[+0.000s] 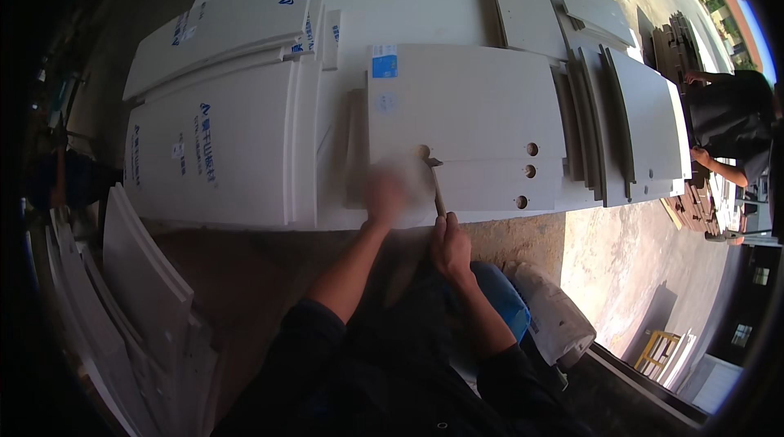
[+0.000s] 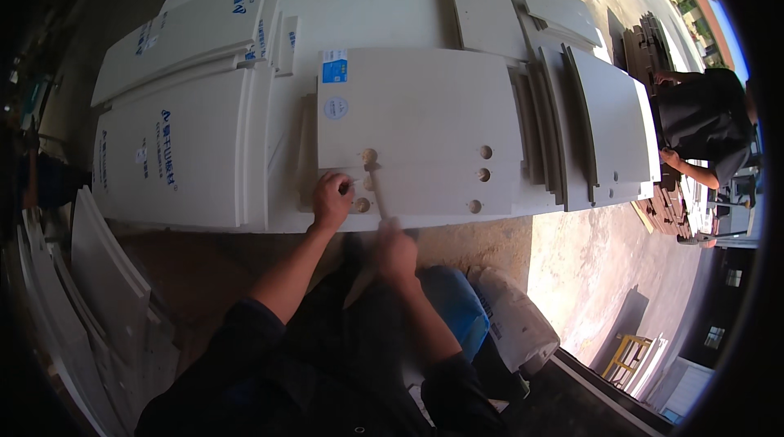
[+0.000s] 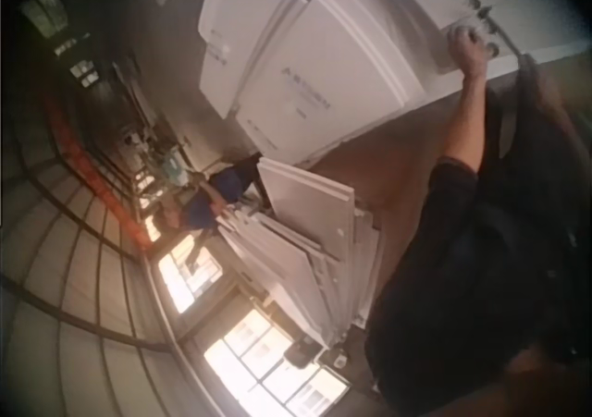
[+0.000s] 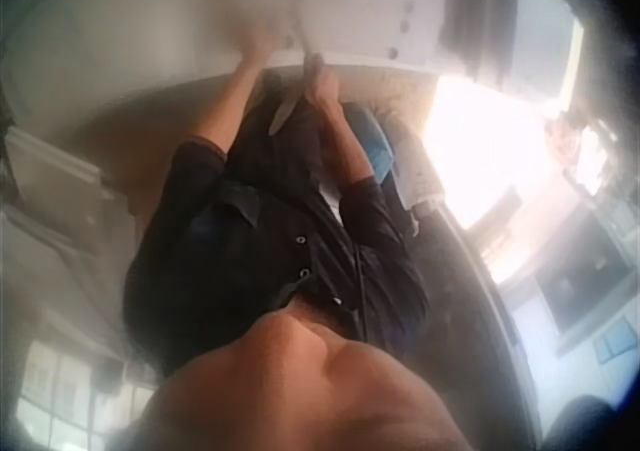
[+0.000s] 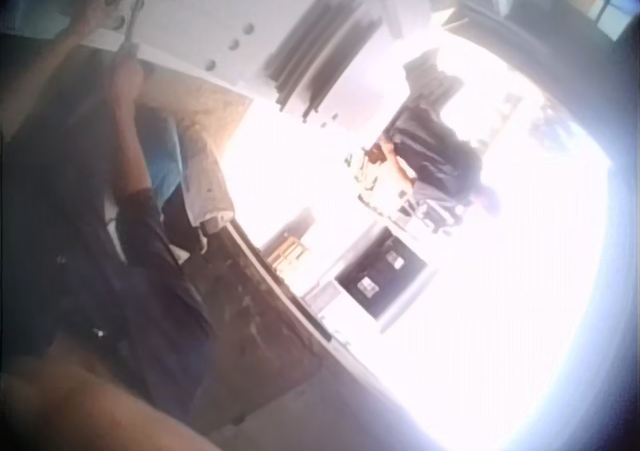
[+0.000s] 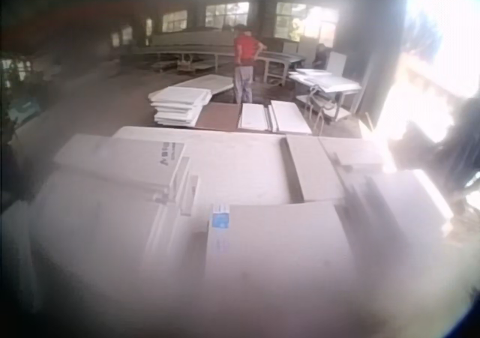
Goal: The person uses a hammer to tap white plastic plugs into pre-drilled holes on white cabinet panels. They then use a caulking gun to apply sealant into the holes and insert additional plugs. The person stacks the finished panels and continues the process on a new panel.
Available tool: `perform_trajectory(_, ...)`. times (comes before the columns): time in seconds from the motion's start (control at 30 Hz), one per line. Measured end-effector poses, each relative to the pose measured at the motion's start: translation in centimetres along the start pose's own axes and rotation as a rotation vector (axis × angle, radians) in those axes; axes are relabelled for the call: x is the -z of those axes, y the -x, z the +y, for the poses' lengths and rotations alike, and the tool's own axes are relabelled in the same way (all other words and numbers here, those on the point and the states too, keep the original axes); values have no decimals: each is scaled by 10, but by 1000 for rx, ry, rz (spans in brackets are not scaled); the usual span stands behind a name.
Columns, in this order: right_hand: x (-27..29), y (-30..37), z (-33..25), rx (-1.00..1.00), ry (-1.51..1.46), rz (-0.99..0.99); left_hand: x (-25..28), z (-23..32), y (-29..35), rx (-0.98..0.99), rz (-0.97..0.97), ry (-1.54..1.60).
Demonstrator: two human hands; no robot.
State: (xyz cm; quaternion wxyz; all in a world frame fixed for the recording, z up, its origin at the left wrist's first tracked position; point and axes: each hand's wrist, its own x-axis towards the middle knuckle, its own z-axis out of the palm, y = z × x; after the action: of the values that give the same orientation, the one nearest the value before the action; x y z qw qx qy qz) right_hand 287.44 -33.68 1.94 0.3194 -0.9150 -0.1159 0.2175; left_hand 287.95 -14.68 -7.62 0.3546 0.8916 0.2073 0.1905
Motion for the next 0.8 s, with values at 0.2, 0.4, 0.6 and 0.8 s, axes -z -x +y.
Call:
perform_trajectory(0.2,-12,0,7,-55,10,-11,5,7,-2,6,-6,53)
perform_trajectory(0.4,-25,5,16,-74,81,-66,13,3,1,181,13,165)
perform_trajectory(0.6,-18,9,9,-95,45,-71,32,-10,23,367,50,247)
perform_trajectory(0.8,-26,1,18,-39,24,-3,15,-32,45,289,80,188)
